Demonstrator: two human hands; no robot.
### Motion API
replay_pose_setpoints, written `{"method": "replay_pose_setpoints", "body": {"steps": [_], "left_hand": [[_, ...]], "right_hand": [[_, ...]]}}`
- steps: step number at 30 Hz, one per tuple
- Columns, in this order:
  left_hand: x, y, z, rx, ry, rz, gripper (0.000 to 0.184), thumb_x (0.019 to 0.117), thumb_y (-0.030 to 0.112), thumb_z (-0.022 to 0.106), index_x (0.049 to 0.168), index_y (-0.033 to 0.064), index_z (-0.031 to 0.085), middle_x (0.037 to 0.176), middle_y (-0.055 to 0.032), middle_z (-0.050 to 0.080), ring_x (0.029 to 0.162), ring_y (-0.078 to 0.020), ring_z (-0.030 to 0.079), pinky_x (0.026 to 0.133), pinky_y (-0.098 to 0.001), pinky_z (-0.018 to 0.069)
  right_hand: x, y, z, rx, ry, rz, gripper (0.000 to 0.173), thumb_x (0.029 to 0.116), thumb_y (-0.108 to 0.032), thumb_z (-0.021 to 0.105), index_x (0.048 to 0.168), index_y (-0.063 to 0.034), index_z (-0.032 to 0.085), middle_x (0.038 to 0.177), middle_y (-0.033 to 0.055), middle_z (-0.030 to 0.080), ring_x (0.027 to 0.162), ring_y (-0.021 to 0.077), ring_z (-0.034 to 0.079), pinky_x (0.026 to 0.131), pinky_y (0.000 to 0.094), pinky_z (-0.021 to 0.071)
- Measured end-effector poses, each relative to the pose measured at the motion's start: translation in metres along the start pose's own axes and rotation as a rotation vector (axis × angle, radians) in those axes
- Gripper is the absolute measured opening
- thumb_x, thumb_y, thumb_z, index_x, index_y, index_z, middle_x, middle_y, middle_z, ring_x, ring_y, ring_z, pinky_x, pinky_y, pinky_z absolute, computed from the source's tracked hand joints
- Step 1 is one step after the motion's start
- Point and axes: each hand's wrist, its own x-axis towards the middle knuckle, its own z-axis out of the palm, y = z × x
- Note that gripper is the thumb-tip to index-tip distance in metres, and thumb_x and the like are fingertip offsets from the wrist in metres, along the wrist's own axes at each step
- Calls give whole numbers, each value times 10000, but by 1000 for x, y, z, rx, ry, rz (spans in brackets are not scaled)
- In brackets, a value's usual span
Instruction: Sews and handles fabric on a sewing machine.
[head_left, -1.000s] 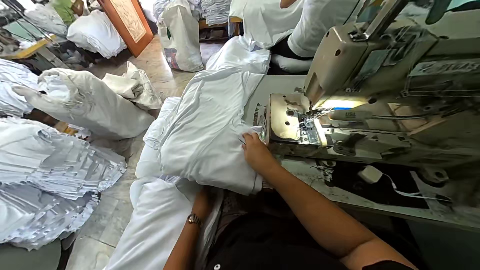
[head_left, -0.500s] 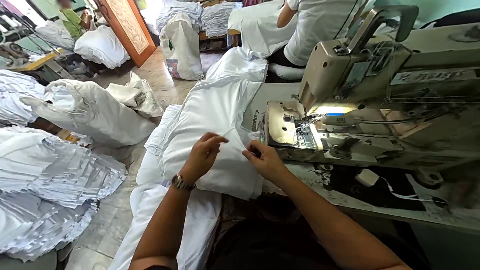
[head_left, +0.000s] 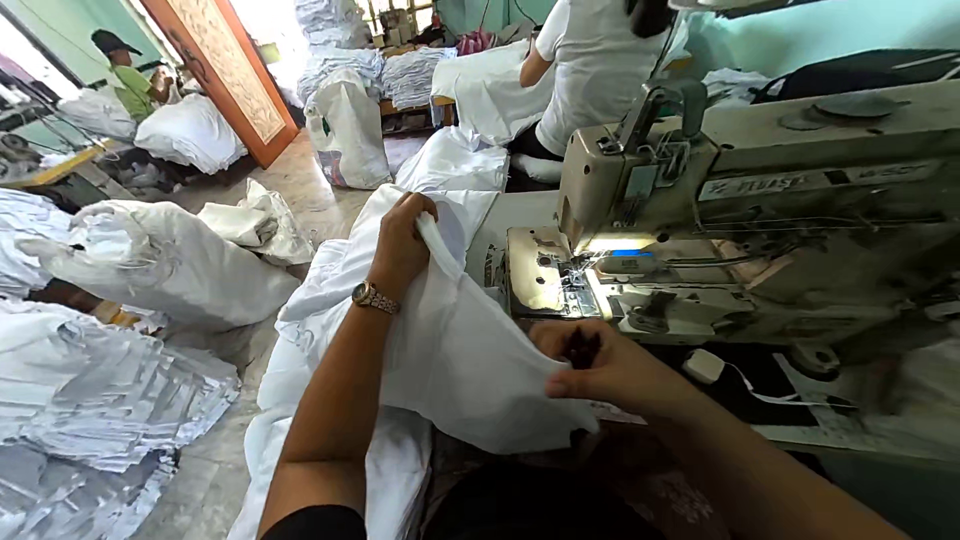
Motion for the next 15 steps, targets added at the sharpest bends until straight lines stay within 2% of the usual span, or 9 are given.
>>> {"method": "replay_pose_setpoints", "body": {"steps": [1, 2, 3, 5, 7, 8, 9, 12, 15], "left_hand": [[-2, 1, 11, -137, 64, -14, 110, 881, -70, 559, 938, -32, 645, 933, -127, 656, 897, -178, 639, 812, -344, 531], [-9, -2, 26, -264, 102, -62, 125, 921, -40, 530, 982, -36, 639, 935, -102, 659, 877, -123, 634, 801, -301, 531], [-21, -6, 41, -348, 103, -148, 158, 964, 3, 508, 1058, -27, 631, 979, -93, 666, 886, -103, 638, 807, -296, 545], [-50, -18, 75, -342, 30, -339, 234, 1009, 53, 516, 1217, 9, 613, 1111, -136, 681, 949, -184, 666, 839, -389, 561], [-76, -36, 112, -231, -141, -492, 408, 983, 39, 571, 1390, 38, 566, 1311, -196, 647, 1138, -320, 665, 970, -524, 546], [-85, -38, 123, -192, -196, -525, 460, 959, 16, 585, 1418, 37, 559, 1348, -219, 624, 1190, -358, 642, 1006, -555, 523], [-91, -37, 127, -178, -202, -516, 467, 952, 7, 580, 1417, 40, 565, 1366, -223, 600, 1201, -355, 624, 1008, -542, 519], [-107, -24, 120, -183, -123, -486, 475, 946, -3, 575, 1418, 47, 545, 1469, -221, 493, 1197, -311, 621, 945, -461, 566], [-125, -6, 110, -221, -27, -453, 421, 939, 3, 567, 1359, 28, 581, 1483, -201, 482, 1182, -257, 638, 874, -398, 602]], "right_hand": [[-6, 0, -9, -3, -1, 15, 177, 885, -340, 797, 905, -184, 716, 994, -102, 696, 883, -35, 624, 726, 149, 530], [-13, 2, -14, 5, 38, 75, 174, 875, -320, 808, 942, -172, 744, 1023, -95, 725, 902, -22, 657, 759, 170, 564], [-19, 4, -15, 25, 119, 163, 169, 850, -265, 823, 970, -168, 755, 954, -95, 742, 838, -10, 681, 730, 184, 585], [-30, 16, -17, 63, 296, 310, 156, 841, -182, 817, 941, -148, 703, 815, -57, 722, 700, 32, 675, 624, 211, 575], [-44, 33, -19, 70, 398, 360, 211, 852, -127, 805, 999, -104, 656, 828, -16, 716, 698, 70, 683, 626, 242, 587], [-52, 42, -21, 46, 432, 349, 238, 856, -111, 802, 1032, -86, 643, 840, -9, 716, 698, 74, 683, 624, 245, 587], [-58, 50, -21, 13, 464, 331, 252, 854, -113, 804, 1041, -79, 639, 839, -15, 710, 683, 66, 671, 603, 236, 574], [-73, 59, -15, 30, 539, 320, 281, 866, -128, 804, 1080, -72, 632, 837, -21, 702, 608, 36, 620, 503, 190, 506], [-77, 61, -9, 40, 574, 318, 289, 875, -120, 788, 1115, -68, 635, 853, -19, 708, 607, 29, 615, 496, 179, 498]]}}
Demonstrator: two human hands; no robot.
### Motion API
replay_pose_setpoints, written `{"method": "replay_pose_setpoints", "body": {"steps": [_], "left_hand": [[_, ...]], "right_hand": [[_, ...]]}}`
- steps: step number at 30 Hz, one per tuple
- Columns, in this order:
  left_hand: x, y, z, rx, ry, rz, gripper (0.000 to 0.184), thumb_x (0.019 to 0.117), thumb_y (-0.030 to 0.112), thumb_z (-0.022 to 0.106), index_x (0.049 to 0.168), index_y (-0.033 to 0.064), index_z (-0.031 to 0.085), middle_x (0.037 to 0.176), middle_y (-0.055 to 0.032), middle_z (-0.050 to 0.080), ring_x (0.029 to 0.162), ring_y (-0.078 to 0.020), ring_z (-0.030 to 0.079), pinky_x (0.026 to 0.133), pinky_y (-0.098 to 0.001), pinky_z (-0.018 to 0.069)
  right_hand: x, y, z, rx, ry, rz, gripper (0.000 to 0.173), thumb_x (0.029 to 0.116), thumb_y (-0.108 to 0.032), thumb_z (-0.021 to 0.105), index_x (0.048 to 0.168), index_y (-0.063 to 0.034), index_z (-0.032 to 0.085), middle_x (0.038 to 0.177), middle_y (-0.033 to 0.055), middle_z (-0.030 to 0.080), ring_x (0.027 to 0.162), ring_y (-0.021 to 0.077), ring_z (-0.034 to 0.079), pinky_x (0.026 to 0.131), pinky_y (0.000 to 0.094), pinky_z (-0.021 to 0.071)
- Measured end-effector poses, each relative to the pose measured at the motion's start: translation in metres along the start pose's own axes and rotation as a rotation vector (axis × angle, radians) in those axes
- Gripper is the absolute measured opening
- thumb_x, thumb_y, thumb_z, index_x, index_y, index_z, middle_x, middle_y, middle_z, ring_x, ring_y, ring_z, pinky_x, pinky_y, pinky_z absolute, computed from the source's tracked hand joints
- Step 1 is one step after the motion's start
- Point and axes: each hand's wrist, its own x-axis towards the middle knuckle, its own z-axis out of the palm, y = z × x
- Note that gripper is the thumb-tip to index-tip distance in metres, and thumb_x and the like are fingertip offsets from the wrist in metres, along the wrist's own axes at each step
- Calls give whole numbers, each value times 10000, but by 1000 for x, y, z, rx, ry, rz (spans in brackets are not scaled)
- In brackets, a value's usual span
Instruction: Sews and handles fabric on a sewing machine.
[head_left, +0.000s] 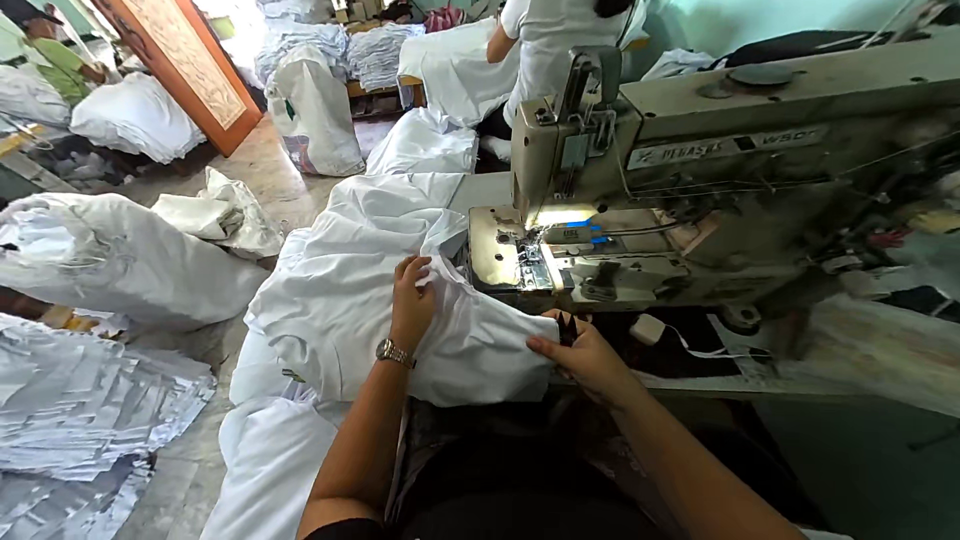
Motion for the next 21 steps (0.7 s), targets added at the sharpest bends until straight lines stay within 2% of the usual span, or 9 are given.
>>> {"method": "replay_pose_setpoints", "body": {"steps": [3, 7, 8, 10, 12, 14, 16, 18, 21], "left_hand": [[-20, 21, -4, -26, 7, 84, 338, 951, 33, 583, 1283, 46, 644, 1384, -154, 553, 1025, -180, 672, 762, -319, 604], [-15, 41, -4, -35, -223, 183, 457, 969, 98, 660, 1419, 72, 583, 1495, -140, 502, 976, -176, 692, 735, -331, 616], [-12, 42, -3, -37, -276, 176, 492, 959, 132, 697, 1431, 70, 571, 1476, -135, 526, 969, -178, 692, 744, -337, 611], [-9, 42, 2, -45, -293, 149, 494, 922, 174, 759, 1378, 50, 615, 1241, -102, 680, 878, -156, 686, 733, -326, 589], [-11, 41, 5, -77, -269, 114, 425, 907, 164, 777, 1285, 31, 638, 952, -50, 724, 759, -108, 659, 682, -279, 560], [-15, 39, 5, -89, -309, 84, 421, 923, 147, 757, 1299, 31, 607, 870, -28, 704, 734, -90, 651, 686, -261, 560], [-18, 37, 1, -58, -372, 80, 422, 940, 160, 736, 1320, 32, 602, 889, -31, 680, 757, -88, 639, 712, -253, 553], [-23, 33, -5, 1, -426, 102, 332, 939, 192, 739, 1222, 30, 675, 915, -50, 665, 777, -95, 622, 724, -250, 542], [-32, 26, -12, 71, -430, 150, 163, 967, 200, 696, 976, 49, 757, 894, -50, 668, 788, -84, 625, 746, -245, 539]], "right_hand": [[-5, 4, 4, 2, 6, -4, 289, 885, -119, 779, 1131, -55, 641, 863, -10, 709, 612, 37, 615, 500, 184, 497], [-6, 6, 7, -10, -10, -7, 285, 890, -113, 771, 1136, -51, 641, 868, -13, 711, 611, 32, 616, 506, 183, 504], [-6, 6, 7, -13, -5, -13, 283, 890, -111, 769, 1135, -52, 642, 865, -16, 711, 607, 31, 615, 502, 183, 505], [-5, 3, 8, -13, 18, -21, 270, 891, -101, 766, 1128, -50, 646, 867, -12, 711, 609, 37, 619, 497, 187, 507], [-7, 4, 8, -13, 35, -45, 242, 892, -89, 760, 1102, -56, 646, 861, -15, 709, 615, 37, 621, 506, 187, 510], [-9, 10, 6, -65, 29, -85, 240, 896, -109, 764, 1100, -49, 652, 881, -10, 715, 665, 47, 646, 563, 204, 542], [-11, 15, 3, -155, 12, -125, 258, 903, -135, 763, 1120, -37, 665, 922, -2, 727, 762, 55, 685, 673, 226, 587], [-13, 19, 2, -227, -2, -142, 249, 907, -144, 756, 1116, -31, 681, 945, 4, 735, 833, 55, 702, 770, 242, 604], [-17, 23, 4, -283, -34, -128, 230, 912, -170, 748, 1092, -39, 691, 918, -9, 729, 816, 31, 690, 761, 222, 593]]}}
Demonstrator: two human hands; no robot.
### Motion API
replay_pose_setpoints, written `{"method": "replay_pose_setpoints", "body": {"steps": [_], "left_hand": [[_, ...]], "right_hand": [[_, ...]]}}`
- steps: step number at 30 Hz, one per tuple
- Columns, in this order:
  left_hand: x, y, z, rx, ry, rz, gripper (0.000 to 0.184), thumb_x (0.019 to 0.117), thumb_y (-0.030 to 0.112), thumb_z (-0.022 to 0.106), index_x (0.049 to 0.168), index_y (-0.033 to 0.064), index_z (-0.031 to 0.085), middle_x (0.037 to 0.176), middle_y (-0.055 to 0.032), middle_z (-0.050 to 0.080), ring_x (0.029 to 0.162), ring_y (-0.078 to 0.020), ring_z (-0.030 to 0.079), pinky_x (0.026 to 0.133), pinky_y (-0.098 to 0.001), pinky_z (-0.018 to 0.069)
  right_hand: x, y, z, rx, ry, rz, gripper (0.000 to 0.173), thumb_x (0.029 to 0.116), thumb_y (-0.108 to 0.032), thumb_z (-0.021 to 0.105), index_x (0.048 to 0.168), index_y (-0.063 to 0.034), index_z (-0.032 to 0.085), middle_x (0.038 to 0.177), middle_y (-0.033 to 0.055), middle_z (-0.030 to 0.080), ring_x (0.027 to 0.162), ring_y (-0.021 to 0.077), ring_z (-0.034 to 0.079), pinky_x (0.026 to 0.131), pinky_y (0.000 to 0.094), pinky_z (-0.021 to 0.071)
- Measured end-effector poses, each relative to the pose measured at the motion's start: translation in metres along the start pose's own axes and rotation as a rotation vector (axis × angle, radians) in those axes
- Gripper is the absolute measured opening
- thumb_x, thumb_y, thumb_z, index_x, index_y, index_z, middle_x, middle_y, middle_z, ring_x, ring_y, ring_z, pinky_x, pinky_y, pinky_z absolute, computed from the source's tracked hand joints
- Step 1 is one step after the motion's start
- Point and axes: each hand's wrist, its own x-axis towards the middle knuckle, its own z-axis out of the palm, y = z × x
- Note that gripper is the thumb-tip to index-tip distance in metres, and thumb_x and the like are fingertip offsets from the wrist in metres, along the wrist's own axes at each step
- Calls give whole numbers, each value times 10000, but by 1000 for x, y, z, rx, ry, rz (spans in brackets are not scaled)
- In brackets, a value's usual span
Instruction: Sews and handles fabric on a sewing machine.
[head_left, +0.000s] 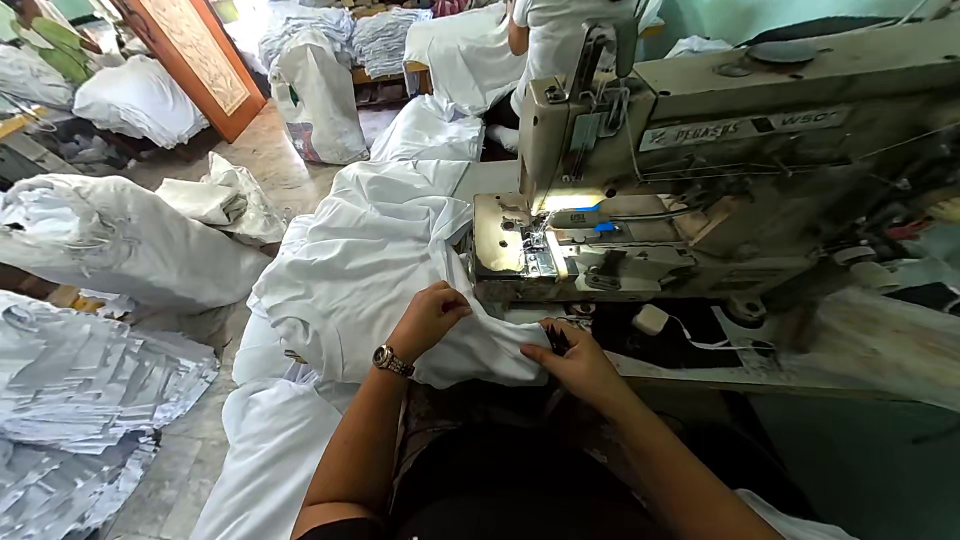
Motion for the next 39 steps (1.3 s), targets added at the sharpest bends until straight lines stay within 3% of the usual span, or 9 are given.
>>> {"method": "replay_pose_setpoints", "body": {"steps": [5, 9, 14, 19, 22, 25, 30, 33, 39], "left_hand": [[-19, -8, -25, -209, 406, -21, 156, 1016, 125, 597, 1037, -4, 683, 896, -49, 676, 739, -101, 633, 688, -292, 563], [-34, -7, -34, -571, 717, -126, 103, 1063, 172, 530, 1068, 130, 624, 827, 48, 657, 702, -62, 639, 675, -247, 573], [-42, 3, -14, -296, 519, -110, 246, 1026, 139, 549, 1231, 21, 619, 1114, -56, 675, 770, -83, 656, 690, -276, 579], [-17, 11, 3, 25, 209, -82, 484, 980, 136, 646, 1458, 148, 566, 1478, -138, 494, 927, -170, 682, 716, -334, 610], [-7, -4, 13, 169, 77, -146, 282, 980, 181, 669, 1246, 99, 715, 1231, -142, 647, 924, -217, 681, 824, -400, 590], [-13, -10, 16, 185, 172, -115, 155, 983, 170, 660, 985, 70, 779, 924, -75, 705, 838, -151, 679, 805, -332, 575], [-40, -6, 18, 5, 278, -34, 136, 976, 152, 663, 966, 54, 756, 874, -28, 681, 734, -40, 624, 690, -193, 541], [-48, -6, 20, -68, 301, -6, 140, 977, 147, 656, 971, 46, 754, 864, -24, 672, 726, -31, 614, 673, -179, 533], [-48, -18, 25, -192, 348, 4, 125, 969, 108, 655, 993, 32, 751, 877, -23, 675, 713, -28, 613, 659, -182, 535]], "right_hand": [[-6, -2, 6, -82, -96, -25, 213, 947, -235, 716, 1065, -59, 693, 839, -52, 673, 709, -45, 593, 669, 143, 513], [-9, -1, 5, -20, -122, -25, 235, 959, -233, 711, 1115, -60, 685, 916, -37, 716, 806, -14, 666, 746, 183, 574], [-12, 0, 6, -106, -230, 7, 280, 950, -263, 717, 1150, -70, 689, 811, -31, 645, 662, -19, 555, 632, 161, 491], [-13, -2, 15, -423, -331, -69, 306, 987, -181, 626, 1283, -161, 701, 931, 68, 730, 755, 169, 672, 735, 403, 582], [-14, -1, 20, -523, -411, -65, 322, 986, -144, 618, 1299, -161, 693, 1045, 102, 744, 894, 248, 716, 848, 495, 581], [-9, -5, 18, -535, -485, -10, 312, 993, -251, 650, 1294, -180, 695, 1037, 93, 741, 893, 239, 711, 848, 494, 579], [15, -15, 13, -494, -292, -20, 546, 955, -554, 637, 1299, -130, 650, 957, 71, 695, 823, 197, 661, 763, 445, 572], [37, -15, 24, -546, -200, -73, 403, 1032, -396, 564, 1294, -100, 643, 1049, 95, 697, 899, 208, 672, 832, 424, 571], [62, 0, 61, -695, -17, -286, 244, 982, -240, 654, 1145, -77, 735, 1001, 117, 708, 925, 267, 700, 823, 456, 592]]}}
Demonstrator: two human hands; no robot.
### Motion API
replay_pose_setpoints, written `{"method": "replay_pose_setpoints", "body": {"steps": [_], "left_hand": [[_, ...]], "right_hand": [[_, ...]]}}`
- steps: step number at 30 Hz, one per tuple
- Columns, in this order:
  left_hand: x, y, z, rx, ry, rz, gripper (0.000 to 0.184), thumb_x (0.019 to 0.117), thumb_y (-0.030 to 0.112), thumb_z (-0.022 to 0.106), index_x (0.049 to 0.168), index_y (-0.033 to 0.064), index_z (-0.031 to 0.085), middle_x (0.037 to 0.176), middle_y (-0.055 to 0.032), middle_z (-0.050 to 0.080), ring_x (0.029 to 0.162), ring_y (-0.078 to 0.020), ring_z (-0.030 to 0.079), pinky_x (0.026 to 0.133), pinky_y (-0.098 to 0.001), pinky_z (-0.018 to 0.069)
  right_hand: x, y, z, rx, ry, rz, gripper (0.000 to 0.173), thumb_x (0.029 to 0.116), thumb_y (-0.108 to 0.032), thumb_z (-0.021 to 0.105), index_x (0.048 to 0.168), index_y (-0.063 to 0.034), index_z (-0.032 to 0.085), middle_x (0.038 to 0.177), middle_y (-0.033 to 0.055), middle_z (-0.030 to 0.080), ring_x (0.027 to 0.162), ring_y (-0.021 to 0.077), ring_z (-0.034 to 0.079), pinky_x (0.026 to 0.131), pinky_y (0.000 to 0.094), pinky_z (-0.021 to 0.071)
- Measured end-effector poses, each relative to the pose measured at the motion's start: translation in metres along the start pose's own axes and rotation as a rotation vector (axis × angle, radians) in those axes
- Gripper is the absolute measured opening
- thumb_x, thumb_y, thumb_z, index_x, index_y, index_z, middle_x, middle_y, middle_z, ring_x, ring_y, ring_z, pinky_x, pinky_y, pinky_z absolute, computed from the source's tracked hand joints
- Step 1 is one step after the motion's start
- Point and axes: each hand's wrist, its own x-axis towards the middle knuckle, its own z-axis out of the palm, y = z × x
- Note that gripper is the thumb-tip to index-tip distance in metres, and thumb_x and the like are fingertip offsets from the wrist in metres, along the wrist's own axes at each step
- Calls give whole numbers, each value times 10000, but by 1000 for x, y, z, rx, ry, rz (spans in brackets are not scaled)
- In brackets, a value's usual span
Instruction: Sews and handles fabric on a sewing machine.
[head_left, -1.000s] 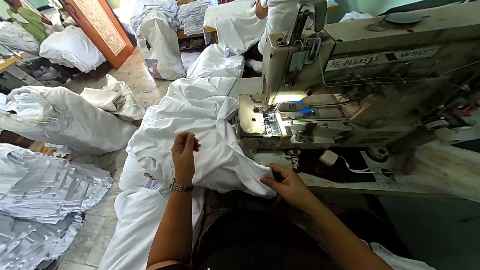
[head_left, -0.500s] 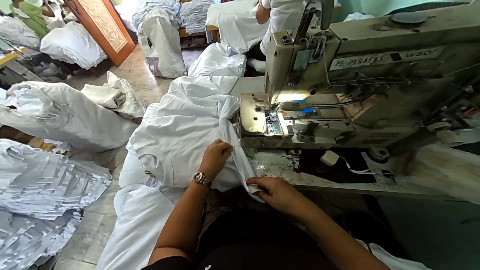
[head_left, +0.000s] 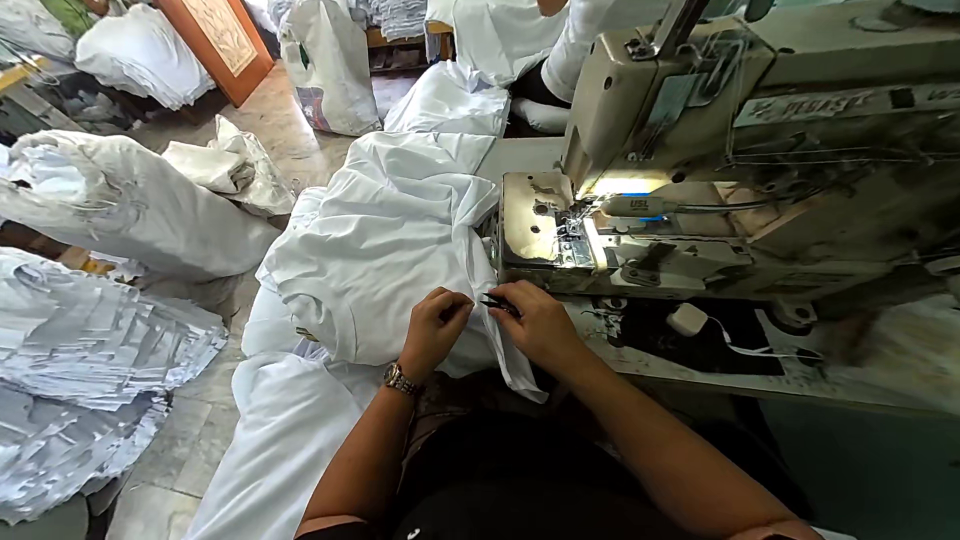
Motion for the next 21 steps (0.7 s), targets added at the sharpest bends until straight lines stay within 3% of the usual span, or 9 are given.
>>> {"method": "replay_pose_setpoints", "body": {"steps": [12, 15, 18, 19, 20, 21], "left_hand": [[0, -3, 4, 119, -67, -52, 147, 945, 143, 623, 947, 77, 755, 850, -15, 650, 707, -52, 590, 656, -222, 514], [-1, -7, -2, -33, -119, 15, 164, 955, 127, 609, 928, 37, 744, 876, -35, 648, 743, -54, 598, 667, -208, 519], [-4, -14, -13, -349, -168, 105, 391, 1044, 280, 515, 755, 50, 644, 935, -16, 630, 818, -27, 572, 711, -201, 485], [-6, -16, -17, -376, -161, 109, 398, 1048, 296, 508, 760, 57, 641, 978, -19, 642, 843, -28, 581, 722, -205, 491], [-8, -14, -19, -333, -148, 114, 313, 1031, 241, 542, 837, 28, 664, 1037, -54, 645, 880, -54, 600, 743, -218, 513], [-10, -11, -20, -224, -159, 117, 187, 983, 156, 604, 1007, -5, 696, 1139, -114, 637, 938, -102, 625, 792, -246, 550]], "right_hand": [[5, 0, 19, 10, 0, 39, 257, 1029, -263, 570, 1126, -124, 764, 972, 92, 707, 865, 227, 700, 763, 423, 595], [-1, 0, 16, 42, 35, 46, 257, 1027, -260, 566, 1108, -122, 767, 970, 78, 713, 871, 198, 699, 773, 391, 592], [-15, 4, 8, 119, 68, 99, 306, 1004, -337, 618, 1155, -95, 729, 1033, 92, 706, 876, 185, 689, 768, 375, 594], [-20, 6, 3, 145, 69, 114, 348, 989, -375, 637, 1172, -90, 714, 1045, 99, 701, 872, 181, 683, 758, 372, 592], [-27, 6, -3, 174, 60, 119, 399, 973, -416, 655, 1184, -82, 701, 1040, 105, 695, 850, 178, 670, 735, 366, 585], [-34, 7, -8, 208, 43, 111, 448, 959, -458, 668, 1182, -70, 692, 1002, 105, 683, 794, 166, 639, 686, 346, 563]]}}
